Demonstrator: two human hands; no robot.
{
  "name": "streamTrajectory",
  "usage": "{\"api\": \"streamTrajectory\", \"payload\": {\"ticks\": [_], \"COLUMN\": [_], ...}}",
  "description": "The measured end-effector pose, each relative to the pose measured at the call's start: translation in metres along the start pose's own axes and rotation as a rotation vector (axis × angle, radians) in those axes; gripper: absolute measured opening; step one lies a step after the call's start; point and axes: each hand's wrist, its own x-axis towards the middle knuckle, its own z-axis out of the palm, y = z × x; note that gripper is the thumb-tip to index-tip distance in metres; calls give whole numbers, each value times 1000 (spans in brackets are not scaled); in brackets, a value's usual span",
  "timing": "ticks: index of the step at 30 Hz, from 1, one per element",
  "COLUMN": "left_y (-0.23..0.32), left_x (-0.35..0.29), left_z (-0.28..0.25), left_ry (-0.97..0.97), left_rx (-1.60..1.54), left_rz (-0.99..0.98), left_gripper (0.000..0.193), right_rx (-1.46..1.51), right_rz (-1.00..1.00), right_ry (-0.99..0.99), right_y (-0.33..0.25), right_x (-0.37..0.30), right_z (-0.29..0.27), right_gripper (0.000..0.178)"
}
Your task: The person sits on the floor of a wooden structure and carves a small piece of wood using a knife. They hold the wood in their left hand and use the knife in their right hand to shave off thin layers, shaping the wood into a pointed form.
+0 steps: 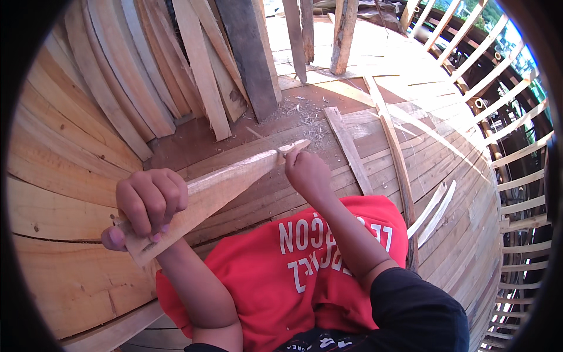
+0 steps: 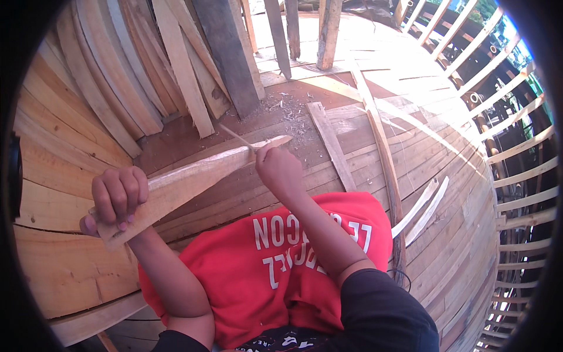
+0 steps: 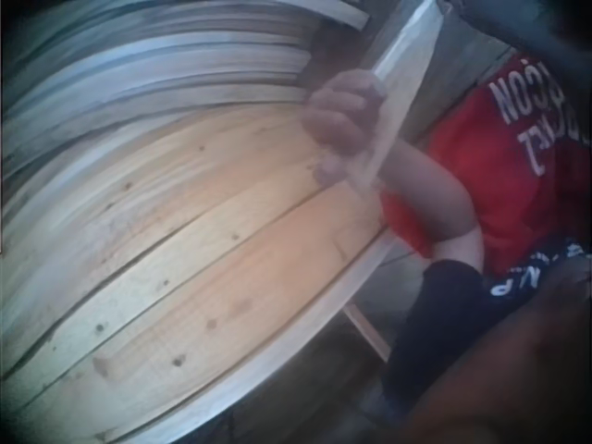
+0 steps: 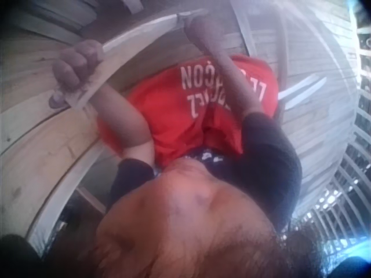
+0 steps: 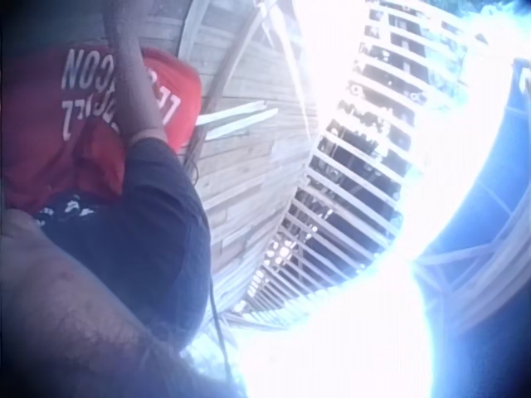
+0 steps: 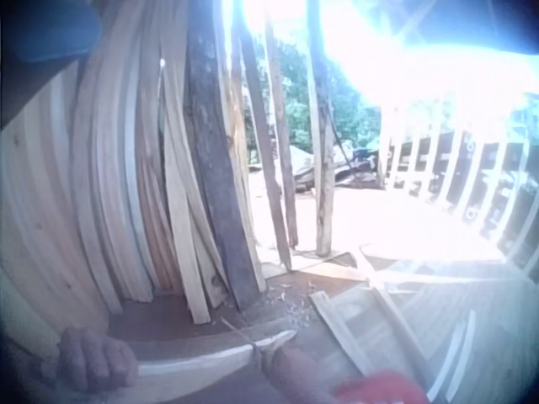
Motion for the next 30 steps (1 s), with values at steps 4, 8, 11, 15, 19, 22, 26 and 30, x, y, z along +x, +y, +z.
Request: {"api": "streamTrajectory", "payload": {"ticks": [4, 8, 11, 15, 19, 22, 26, 30], "left_y": [-3, -6, 0, 1, -11, -4, -5, -11], "left_x": [-3, 2, -7, -6, 4, -5, -2, 3], "left_z": [-1, 1, -4, -4, 2, -5, -1, 8], "left_ry": [5, -9, 50, 35, 9, 48, -12, -5], "left_rx": [0, -31, 2, 9, -2, -5, 9, -11], "left_rz": [17, 13, 4, 6, -1, -4, -12, -2], "left_gripper": [47, 46, 45, 45, 45, 45, 48, 51], "right_rx": [83, -21, 1, -20, -7, 5, 29, -24], "right_rz": [-146, 20, -5, -91, 84, 47, -44, 136], "right_ry": [-7, 102, 11, -44, 142, 79, 5, 98], "right_y": [-14, 59, 10, -13, 64, 32, -3, 60], "right_x": [-16, 38, 1, -18, 37, 18, -14, 30], "right_z": [3, 29, 7, 1, 39, 29, 6, 34], "right_gripper": [54, 52, 54, 53, 53, 53, 53, 54]}}
